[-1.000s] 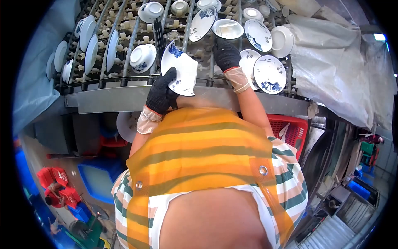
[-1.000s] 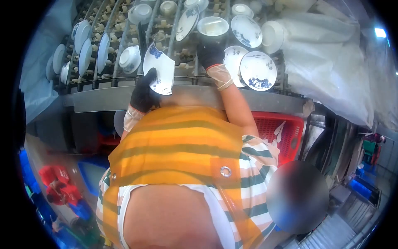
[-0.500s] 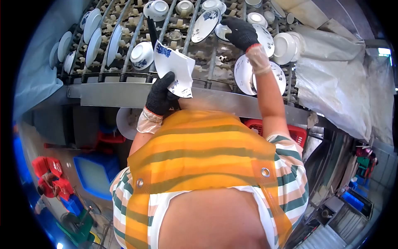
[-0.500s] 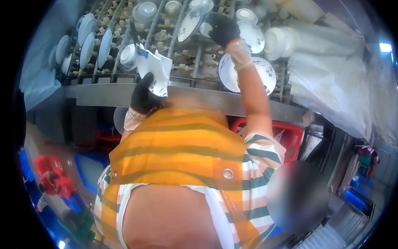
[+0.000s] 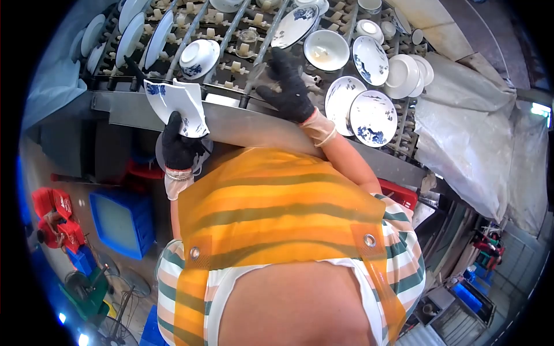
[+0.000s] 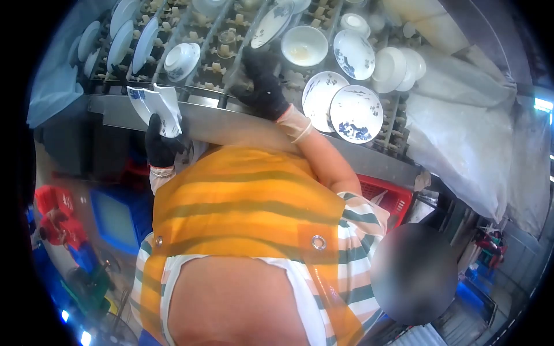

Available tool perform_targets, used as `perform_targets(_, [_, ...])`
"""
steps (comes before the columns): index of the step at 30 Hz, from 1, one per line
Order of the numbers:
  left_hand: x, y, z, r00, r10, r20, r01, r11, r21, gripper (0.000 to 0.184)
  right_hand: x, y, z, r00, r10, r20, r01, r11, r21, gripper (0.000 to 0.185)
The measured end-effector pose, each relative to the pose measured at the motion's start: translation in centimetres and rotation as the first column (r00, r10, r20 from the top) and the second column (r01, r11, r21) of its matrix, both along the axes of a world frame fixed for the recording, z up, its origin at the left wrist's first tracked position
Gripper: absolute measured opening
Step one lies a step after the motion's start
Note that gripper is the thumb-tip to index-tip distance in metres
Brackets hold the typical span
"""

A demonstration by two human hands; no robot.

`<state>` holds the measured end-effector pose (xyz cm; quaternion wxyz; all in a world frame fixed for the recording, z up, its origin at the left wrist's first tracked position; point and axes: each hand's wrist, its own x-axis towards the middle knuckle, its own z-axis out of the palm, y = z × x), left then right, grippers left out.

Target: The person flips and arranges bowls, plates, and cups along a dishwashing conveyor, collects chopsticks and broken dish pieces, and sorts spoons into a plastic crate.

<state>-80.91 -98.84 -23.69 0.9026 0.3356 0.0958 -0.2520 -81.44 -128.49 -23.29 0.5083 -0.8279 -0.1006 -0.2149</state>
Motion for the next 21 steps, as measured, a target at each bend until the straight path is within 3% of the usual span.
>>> perform_targets(1, [0.2,0.4,-0.5,0.993,-0.102,0.063,0.106,0.993,-0.053,0.044,0.1,0.3,-0.2,0.997,0.058,-0.060,-0.058,0.998,-0.015,0.075])
perform_targets(2, [0.1,0.4,-1.0,0.993,-0.102,0.064,0.105,0.993,-0.054,0.044,0.1,0.1,-0.1,0.997,0.058,-0.058,-0.059,0.998,-0.016,0.075])
perform_targets(4, [-0.3,-1.6,-0.2,0.996,0.006,0.092,-0.008,1.000,0.027,0.043,0.3,-0.4,1.9,0.950,0.289,-0.114,-0.309,0.844,-0.437,0.072])
perform_targets(5, [-0.4,-1.9,-0.1,0.995,0.009,0.095,-0.011,1.000,0.021,0.043,0.5,-0.9,2.6,0.906,0.397,-0.146,-0.422,0.818,-0.391,0.070])
perform_targets(6, [-0.5,-2.1,0.0,0.996,0.017,0.091,-0.020,0.999,0.026,0.043,0.4,-1.2,2.8,0.906,0.399,-0.145,-0.422,0.816,-0.395,0.070])
perform_targets(8, [-0.4,-2.2,-0.2,0.995,0.033,0.094,-0.036,0.999,0.028,0.042,0.2,-1.5,3.1,0.891,0.264,-0.371,-0.430,0.755,-0.496,0.069])
perform_targets(12, [-0.2,-1.4,-1.3,0.987,-0.099,0.129,0.100,0.995,-0.004,0.043,0.5,-1.5,2.8,0.898,0.240,-0.369,-0.401,0.793,-0.458,0.069])
perform_targets(14, [-0.4,-1.5,-1.4,0.983,-0.136,0.126,0.140,0.990,-0.023,0.043,-0.2,-0.5,2.3,0.983,0.170,-0.071,-0.181,0.961,-0.211,0.069])
perform_targets(15, [-0.7,-1.8,-1.0,0.988,-0.113,0.101,0.114,0.994,0.002,0.043,0.0,-0.9,2.8,0.995,0.082,0.048,-0.049,0.880,-0.473,0.064])
perform_targets(18, [-1.8,-3.4,0.2,0.998,-0.015,0.067,0.010,0.997,0.074,0.042,0.4,-2.9,1.8,0.999,0.018,0.029,-0.001,0.874,-0.485,0.057])
perform_targets(19, [-2.0,-3.9,0.5,0.998,0.056,0.041,-0.060,0.991,0.123,0.042,0.0,-3.5,2.4,0.989,-0.119,-0.089,0.068,0.894,-0.442,0.047])
perform_targets(20, [-2.0,-3.9,0.2,0.998,0.056,0.042,-0.060,0.991,0.118,0.042,0.1,-4.9,1.9,0.976,-0.205,0.074,0.207,0.768,-0.606,0.042])
perform_targets(21, [-2.0,-3.6,-0.4,0.998,0.030,0.059,-0.036,0.994,0.106,0.042,0.3,-5.9,2.0,0.951,-0.287,0.115,0.282,0.649,-0.707,0.036])
